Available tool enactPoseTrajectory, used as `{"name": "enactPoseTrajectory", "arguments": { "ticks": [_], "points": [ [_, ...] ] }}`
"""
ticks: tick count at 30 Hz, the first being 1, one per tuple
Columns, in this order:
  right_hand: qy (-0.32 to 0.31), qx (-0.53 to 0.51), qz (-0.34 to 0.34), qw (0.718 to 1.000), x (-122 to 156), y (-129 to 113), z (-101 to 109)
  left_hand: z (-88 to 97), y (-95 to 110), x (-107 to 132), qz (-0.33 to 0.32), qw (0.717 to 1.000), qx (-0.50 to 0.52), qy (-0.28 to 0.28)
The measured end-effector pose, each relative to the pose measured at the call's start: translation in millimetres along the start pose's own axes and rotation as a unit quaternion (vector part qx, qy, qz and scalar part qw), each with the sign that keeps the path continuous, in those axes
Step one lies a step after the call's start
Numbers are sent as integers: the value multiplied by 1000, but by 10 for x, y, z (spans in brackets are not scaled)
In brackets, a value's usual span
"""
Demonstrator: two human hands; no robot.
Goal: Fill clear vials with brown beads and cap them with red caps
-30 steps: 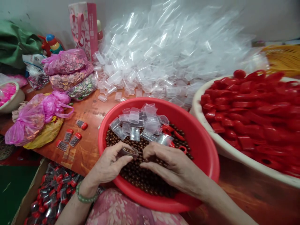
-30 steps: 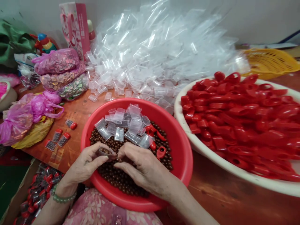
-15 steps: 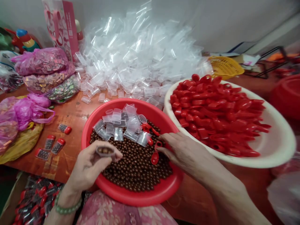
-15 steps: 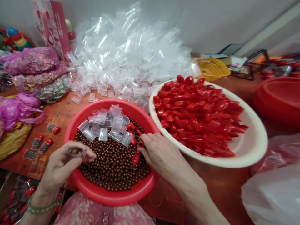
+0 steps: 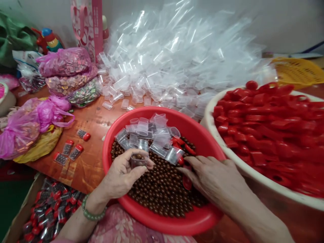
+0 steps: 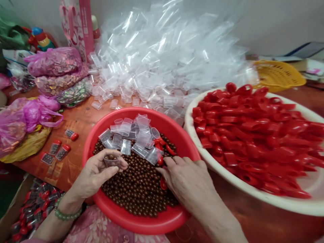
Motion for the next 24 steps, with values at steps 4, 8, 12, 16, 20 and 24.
{"name": "enactPoseTrajectory", "arguments": {
  "ticks": [4, 8, 12, 16, 20, 24],
  "points": [
    [-3, 4, -24, 1000, -7, -60, -24, 33, -54, 0, 11, 999, 38, 1],
    [-11, -38, -46, 998, 19, -65, -56, 48, -28, 43, 28, 998, 59, -10],
    [51, -239, -96, 965, 90, -65, 111, 67, -7, 48, 13, 998, 58, -32],
    [79, -458, -89, 881, 81, -233, 453, 55, 2, 38, 12, 998, 36, -41],
    [95, -552, -81, 825, -45, -446, 671, 30, 18, 58, 38, 997, 36, -65],
    [87, -571, -23, 816, -183, -547, 713, 50, -7, 71, 54, 996, 38, -54]
  ]
}}
Point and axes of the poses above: each hand's wrist, its own x-axis away from the middle knuckle, its own z-axis out of the back of the hand, y = z × x, the point moved 1 cm from there along -x, towards the middle knuckle, and after that the axes turned 6 degrees about -z, right-handed, at the moved point
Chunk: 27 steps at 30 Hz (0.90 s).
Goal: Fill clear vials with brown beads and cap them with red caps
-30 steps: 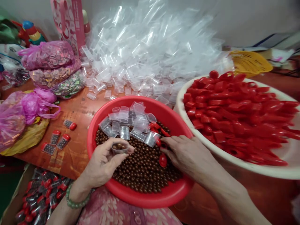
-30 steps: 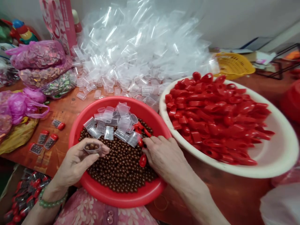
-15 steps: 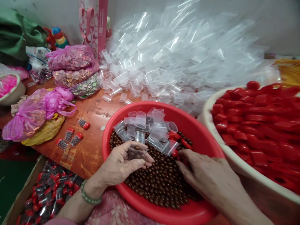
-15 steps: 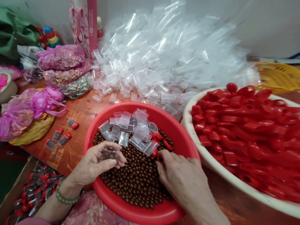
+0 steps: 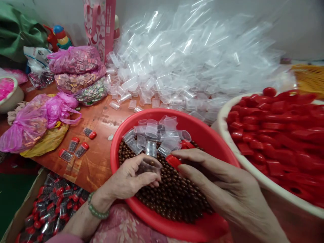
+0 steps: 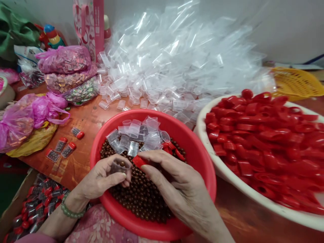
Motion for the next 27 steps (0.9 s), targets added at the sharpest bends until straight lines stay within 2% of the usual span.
{"name": "enactPoseTrajectory", "arguments": {
  "ticks": [8, 13, 21, 24, 27],
  "points": [
    [-26, 7, 76, 997, -108, -26, -154, 2, -45, -6, -7, 1000, -3, -9],
    [-79, 41, 141, 986, -143, -113, -193, 19, -77, -2, -7, 1000, -19, -12],
    [-91, 150, 170, 970, -61, -90, 131, 41, -55, -24, -1, 1000, -5, -6],
    [-59, 146, 158, 975, -83, -92, 103, 37, -45, -23, 4, 1000, -18, -13],
    [-80, 118, 160, 977, -149, -153, -15, 41, -50, -20, 5, 999, -39, -12]
  ]
}}
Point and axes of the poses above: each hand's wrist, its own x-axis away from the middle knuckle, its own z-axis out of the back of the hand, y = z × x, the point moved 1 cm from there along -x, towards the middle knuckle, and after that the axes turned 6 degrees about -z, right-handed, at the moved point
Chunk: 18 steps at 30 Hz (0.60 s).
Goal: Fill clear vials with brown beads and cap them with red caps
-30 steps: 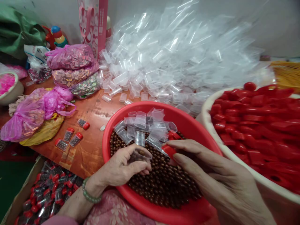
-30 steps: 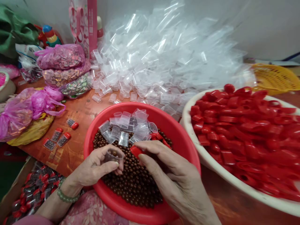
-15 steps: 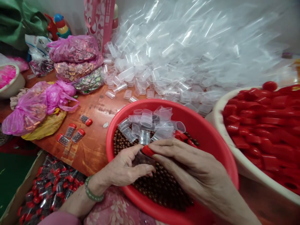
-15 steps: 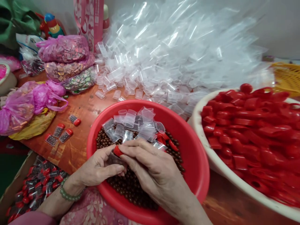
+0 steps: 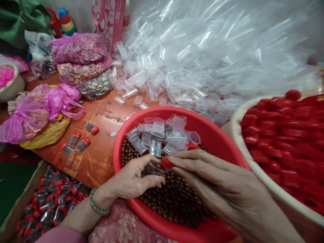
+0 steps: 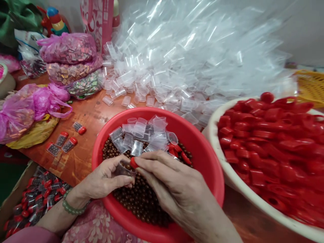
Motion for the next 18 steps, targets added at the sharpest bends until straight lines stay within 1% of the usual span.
{"name": "enactPoseTrajectory", "arguments": {
  "ticks": [3, 5, 9, 11, 12, 14, 16, 18],
  "points": [
    [-31, -8, 19, 999, -73, -43, -10, -1, 0, -4, 4, 1000, -5, 1],
    [-54, 13, 29, 998, -70, -26, 55, -8, 8, -10, 7, 1000, -4, 0],
    [-119, 48, 52, 990, 3, 81, 217, -18, 20, -22, 18, 1000, 4, 1],
    [-122, 45, 45, 990, 20, 120, 243, -16, 18, -24, 22, 999, 28, -2],
    [-108, 44, 40, 992, 19, 127, 235, -13, 17, -24, 22, 999, 42, -5],
    [-54, 38, 21, 998, 9, 114, 180, -5, 11, -22, 20, 998, 65, -15],
    [5, 15, -14, 1000, 4, 80, 82, 3, 0, -19, 24, 996, 85, -21],
    [48, -20, -44, 998, 14, 39, -36, 11, -17, -18, 28, 995, 98, -17]
  ]
}}
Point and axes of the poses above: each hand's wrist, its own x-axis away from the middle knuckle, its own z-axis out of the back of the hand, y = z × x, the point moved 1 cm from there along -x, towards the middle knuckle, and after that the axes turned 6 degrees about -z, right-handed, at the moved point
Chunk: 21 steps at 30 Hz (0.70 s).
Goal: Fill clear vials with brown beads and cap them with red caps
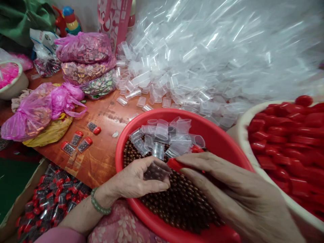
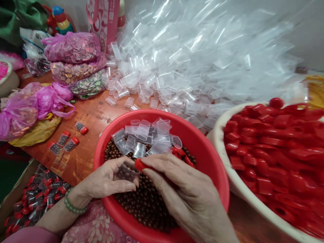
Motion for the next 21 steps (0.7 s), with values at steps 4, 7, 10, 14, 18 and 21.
{"name": "enactPoseTrajectory", "arguments": {
  "ticks": [4, 7, 10, 14, 18, 21],
  "points": [
    [28, -31, 11, 999, 54, -45, -198, 14, -26, -8, -9, 1000, -19, 8],
    [36, -34, 18, 999, 71, -47, -285, 5, -19, -14, -21, 998, -52, -3],
    [52, -29, 23, 998, 92, -37, -349, -11, -9, -19, -18, 998, -62, 0],
    [75, -12, 38, 996, 139, -10, -390, -7, -17, -24, -17, 998, -56, 4],
    [26, 50, 81, 995, 138, 14, -363, 34, -33, -29, -36, 998, -49, 16],
    [0, 119, 103, 987, 102, 10, -333, 50, -34, -28, -57, 996, -54, 32]
  ]
}}
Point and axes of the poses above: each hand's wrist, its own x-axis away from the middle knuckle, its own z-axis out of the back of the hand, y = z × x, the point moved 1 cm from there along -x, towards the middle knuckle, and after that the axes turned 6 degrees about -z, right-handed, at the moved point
